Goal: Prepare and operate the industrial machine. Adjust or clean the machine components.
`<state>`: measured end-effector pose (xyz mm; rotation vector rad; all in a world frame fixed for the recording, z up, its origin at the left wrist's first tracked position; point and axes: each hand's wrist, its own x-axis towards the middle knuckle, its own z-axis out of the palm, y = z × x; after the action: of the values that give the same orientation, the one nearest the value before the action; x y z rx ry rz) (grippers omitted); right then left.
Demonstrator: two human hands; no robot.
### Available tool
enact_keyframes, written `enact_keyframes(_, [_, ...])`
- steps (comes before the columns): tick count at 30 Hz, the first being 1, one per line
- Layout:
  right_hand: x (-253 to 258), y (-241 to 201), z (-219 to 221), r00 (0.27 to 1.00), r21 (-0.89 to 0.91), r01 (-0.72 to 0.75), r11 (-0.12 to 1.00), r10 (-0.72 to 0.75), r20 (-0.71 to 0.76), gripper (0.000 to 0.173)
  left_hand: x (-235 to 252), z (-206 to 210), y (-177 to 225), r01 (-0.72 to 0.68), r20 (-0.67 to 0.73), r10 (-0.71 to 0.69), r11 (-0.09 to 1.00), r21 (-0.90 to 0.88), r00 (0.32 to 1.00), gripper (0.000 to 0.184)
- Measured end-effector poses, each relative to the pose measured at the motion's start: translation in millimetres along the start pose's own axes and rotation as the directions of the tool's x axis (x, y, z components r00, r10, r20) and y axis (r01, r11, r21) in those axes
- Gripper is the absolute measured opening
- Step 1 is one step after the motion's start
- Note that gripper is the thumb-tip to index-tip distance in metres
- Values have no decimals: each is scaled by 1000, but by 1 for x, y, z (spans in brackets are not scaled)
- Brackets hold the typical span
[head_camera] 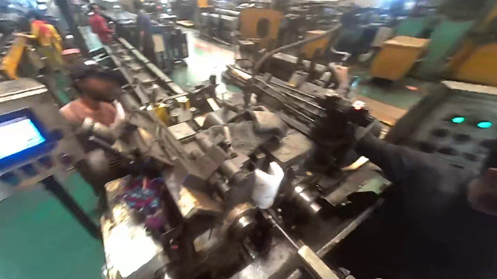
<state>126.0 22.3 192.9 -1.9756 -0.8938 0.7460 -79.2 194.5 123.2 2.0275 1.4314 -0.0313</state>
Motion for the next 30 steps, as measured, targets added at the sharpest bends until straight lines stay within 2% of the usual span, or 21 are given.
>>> enact_keyframes(3, [2, -18, -1, 998, 63, 5, 998, -1, -69, 28, -7, -20, 8, -46, -56, 44, 999, -26, 997, 37])
enact_keyframes(10, [-21, -17, 19, 965, -48, 19, 999, -6, 264, 30, -13, -65, 41, -85, -71, 84, 996, -8, 994, 37])
enact_keyframes(15, [-31, -1, 13, 944, -94, 43, 995, -10, 330, 31, -2, -75, 48, -150, -101, 145, 988, -45, 984, 34])
enact_keyframes(18, [-31, 5, 5, 955, -118, 49, 992, -12, 295, 29, 11, -77, 53, -165, -131, 158, 985, -43, 979, 35])
enact_keyframes(22, [-43, 14, -6, 963, -130, 25, 991, 11, 269, 25, 27, -56, 57, -169, -37, 170, 985, 37, 985, 38])
enact_keyframes(25, [-58, 19, -11, 963, -146, -21, 989, 59, 263, 25, 30, -15, 44, -127, 138, 107, 982, 142, 985, 42])
enact_keyframes(28, [-79, 26, -14, 949, -183, -95, 979, 145, 281, 28, 8, 30, 24, -44, 368, -50, 969, 243, 928, 41])
enact_keyframes(30, [-91, 36, -12, 931, -202, -127, 971, 187, 313, 30, -15, 50, 11, -16, 449, -97, 971, 240, 888, 38])
